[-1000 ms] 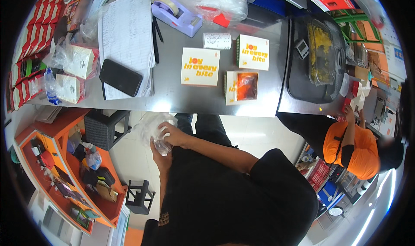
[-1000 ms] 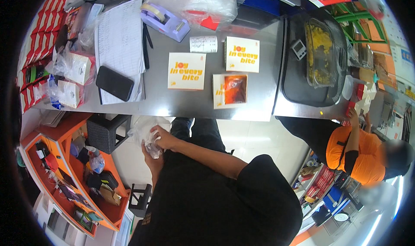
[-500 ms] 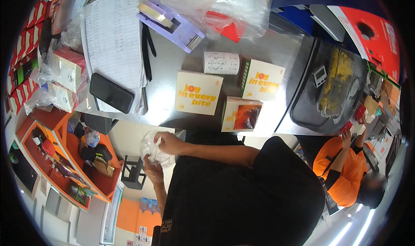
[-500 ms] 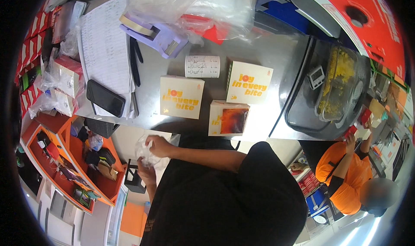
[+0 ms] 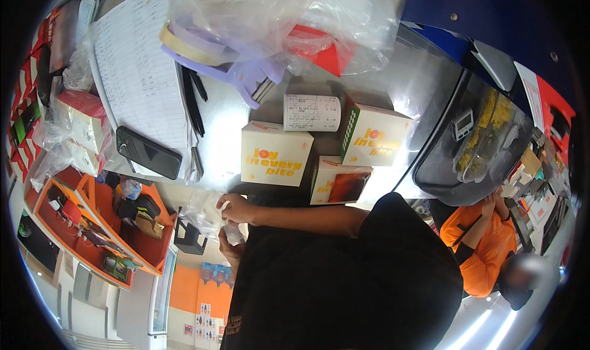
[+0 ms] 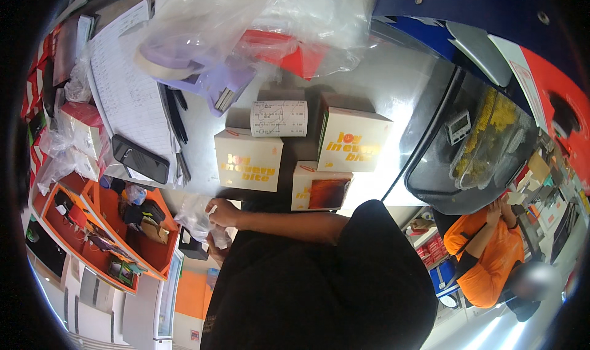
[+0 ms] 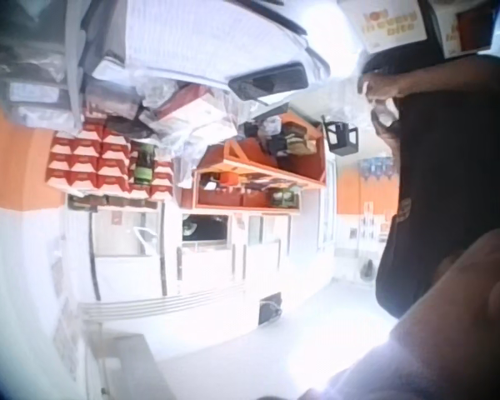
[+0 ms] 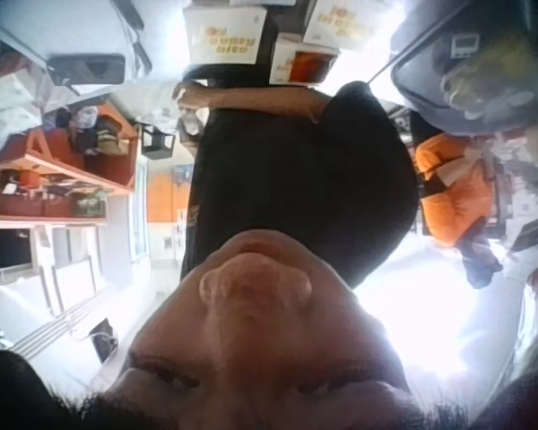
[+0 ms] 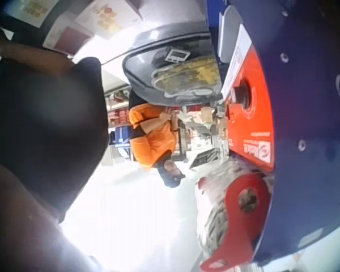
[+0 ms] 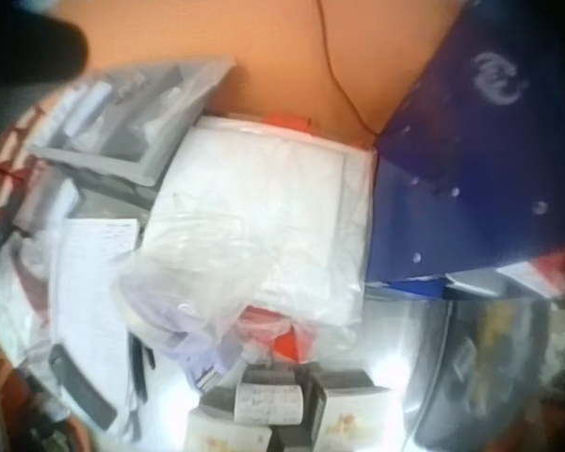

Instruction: The person packs small white boxes and a card into a clear plastic bag, seals it, and hands it to a customer. The person then writes on a receipt, places it into a food box, and closes the box.

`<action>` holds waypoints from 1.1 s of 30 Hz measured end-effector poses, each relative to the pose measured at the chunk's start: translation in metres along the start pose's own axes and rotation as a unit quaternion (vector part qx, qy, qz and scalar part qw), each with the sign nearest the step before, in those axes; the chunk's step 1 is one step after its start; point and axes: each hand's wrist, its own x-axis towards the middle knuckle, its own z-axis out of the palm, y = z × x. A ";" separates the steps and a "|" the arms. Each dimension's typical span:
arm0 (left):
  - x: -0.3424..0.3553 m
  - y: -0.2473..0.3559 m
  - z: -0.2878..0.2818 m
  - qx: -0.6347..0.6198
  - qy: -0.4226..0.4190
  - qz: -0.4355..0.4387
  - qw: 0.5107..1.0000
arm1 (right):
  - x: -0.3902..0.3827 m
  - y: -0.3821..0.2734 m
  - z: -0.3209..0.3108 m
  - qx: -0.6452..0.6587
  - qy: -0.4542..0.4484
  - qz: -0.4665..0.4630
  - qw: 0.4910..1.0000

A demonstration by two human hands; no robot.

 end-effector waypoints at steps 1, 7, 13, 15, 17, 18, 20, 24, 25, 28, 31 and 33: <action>0.000 -0.003 -0.001 0.027 -0.019 -0.019 0.999 | 0.001 0.000 -0.002 -0.028 0.004 0.005 1.000; 0.015 -0.020 -0.007 -0.004 -0.082 -0.093 0.992 | -0.003 -0.012 -0.002 -0.172 -0.029 -0.076 0.982; 0.014 -0.053 -0.050 -0.196 -0.156 -0.271 0.929 | -0.004 0.000 0.018 -0.378 -0.097 -0.173 0.904; -0.007 -0.091 -0.062 -0.238 -0.053 -0.235 0.941 | 0.000 -0.004 0.026 -0.451 -0.023 -0.192 0.871; -0.023 -0.114 -0.071 -0.284 0.146 -0.253 0.913 | -0.012 -0.008 0.035 -0.595 0.010 -0.196 0.779; -0.019 -0.120 -0.080 -0.324 0.178 -0.307 0.877 | -0.007 0.000 0.038 -0.618 0.033 -0.198 0.760; -0.025 -0.156 -0.093 -0.384 0.214 -0.392 0.809 | 0.007 0.025 0.043 -0.665 0.070 -0.201 0.716; 0.030 -0.162 -0.131 -0.341 0.265 -0.234 0.871 | 0.095 0.014 0.116 -0.710 0.016 -0.263 0.653; 0.035 -0.158 -0.155 -0.313 0.300 -0.188 0.881 | 0.066 -0.017 0.190 -0.648 -0.061 -0.404 0.642; 0.044 -0.135 -0.220 -0.277 0.366 -0.043 0.888 | 0.017 -0.027 0.312 -0.575 -0.159 -0.570 0.565; 0.005 -0.171 -0.180 -0.267 0.307 -0.034 0.913 | 0.043 0.033 0.267 -0.604 -0.152 -0.542 0.565; -0.041 -0.221 -0.098 -0.248 0.157 -0.079 0.953 | 0.085 0.077 0.183 -0.638 -0.106 -0.459 0.610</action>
